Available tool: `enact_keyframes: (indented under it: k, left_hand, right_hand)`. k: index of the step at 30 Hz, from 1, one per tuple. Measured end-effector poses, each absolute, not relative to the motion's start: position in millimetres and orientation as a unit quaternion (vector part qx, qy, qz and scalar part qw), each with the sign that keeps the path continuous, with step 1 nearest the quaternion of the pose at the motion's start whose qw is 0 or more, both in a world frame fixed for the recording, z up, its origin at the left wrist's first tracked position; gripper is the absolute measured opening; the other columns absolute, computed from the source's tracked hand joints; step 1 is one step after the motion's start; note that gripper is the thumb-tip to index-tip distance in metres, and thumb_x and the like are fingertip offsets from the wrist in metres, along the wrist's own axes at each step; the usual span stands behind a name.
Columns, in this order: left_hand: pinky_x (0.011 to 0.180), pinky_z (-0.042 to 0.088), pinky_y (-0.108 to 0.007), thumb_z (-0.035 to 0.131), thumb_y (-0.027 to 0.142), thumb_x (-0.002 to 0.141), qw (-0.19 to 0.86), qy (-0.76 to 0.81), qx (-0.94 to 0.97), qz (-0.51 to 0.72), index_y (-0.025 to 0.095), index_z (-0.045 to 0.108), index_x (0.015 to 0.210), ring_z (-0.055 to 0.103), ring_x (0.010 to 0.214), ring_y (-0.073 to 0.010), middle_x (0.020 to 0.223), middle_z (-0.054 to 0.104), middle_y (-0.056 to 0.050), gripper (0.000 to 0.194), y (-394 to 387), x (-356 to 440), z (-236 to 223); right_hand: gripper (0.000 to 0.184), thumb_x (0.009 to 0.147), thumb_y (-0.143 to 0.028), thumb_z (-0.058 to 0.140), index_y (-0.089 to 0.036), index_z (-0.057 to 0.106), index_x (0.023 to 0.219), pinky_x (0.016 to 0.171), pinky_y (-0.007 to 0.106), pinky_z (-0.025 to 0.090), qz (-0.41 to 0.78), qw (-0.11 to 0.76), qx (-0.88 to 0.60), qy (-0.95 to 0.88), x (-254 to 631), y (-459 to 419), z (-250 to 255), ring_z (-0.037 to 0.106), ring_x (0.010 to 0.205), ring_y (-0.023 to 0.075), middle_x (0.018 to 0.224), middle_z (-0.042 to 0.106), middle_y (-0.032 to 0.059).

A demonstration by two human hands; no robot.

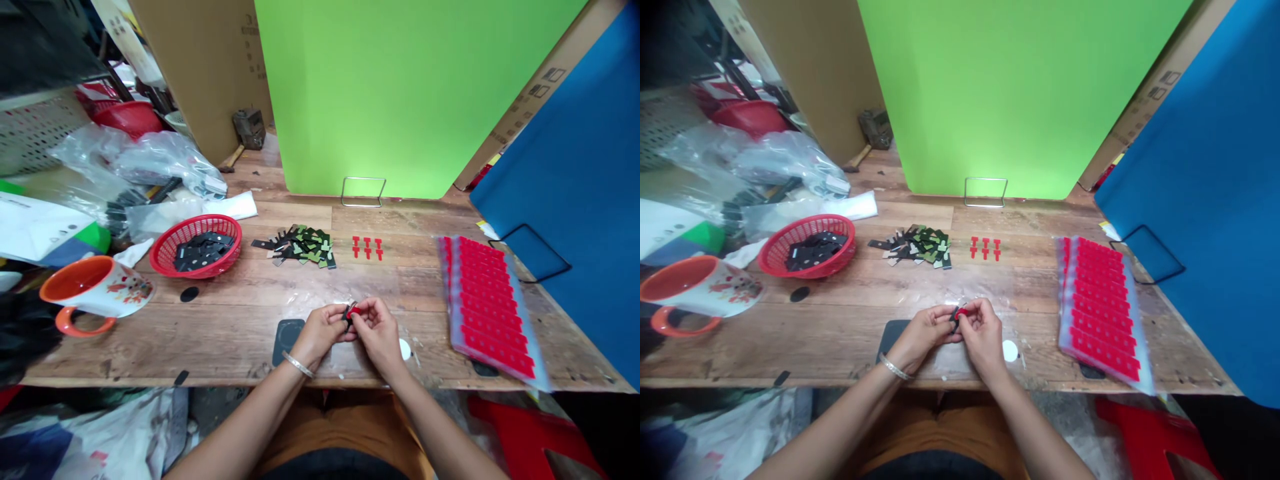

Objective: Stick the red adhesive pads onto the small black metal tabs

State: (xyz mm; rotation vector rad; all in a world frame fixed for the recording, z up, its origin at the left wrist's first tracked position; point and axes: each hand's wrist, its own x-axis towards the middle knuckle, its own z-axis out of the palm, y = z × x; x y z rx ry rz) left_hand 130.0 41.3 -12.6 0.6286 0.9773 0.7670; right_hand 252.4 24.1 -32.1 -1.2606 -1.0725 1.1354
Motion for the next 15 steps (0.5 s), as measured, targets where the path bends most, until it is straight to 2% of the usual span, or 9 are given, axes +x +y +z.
enact_keyframes:
  k: [15]
  left_hand:
    - [0.068, 0.054, -0.025, 0.064, 0.006, 0.064, 0.774, 0.441, 0.286, 0.353, 0.009, 0.063, 0.095, 0.067, 0.069, -0.0149, 0.089, 0.069, -0.011, 0.032, 41.5, 129.5, -13.8]
  right_hand:
    - [0.015, 0.075, -0.024, 0.062, -0.020, 0.049, 0.081, 0.049, 0.021, 0.046, 0.475, 0.544, -0.534, -0.439, 251.8, 24.2, -30.2, 0.055, 0.054, 0.0101, 0.070, 0.057, -0.0026]
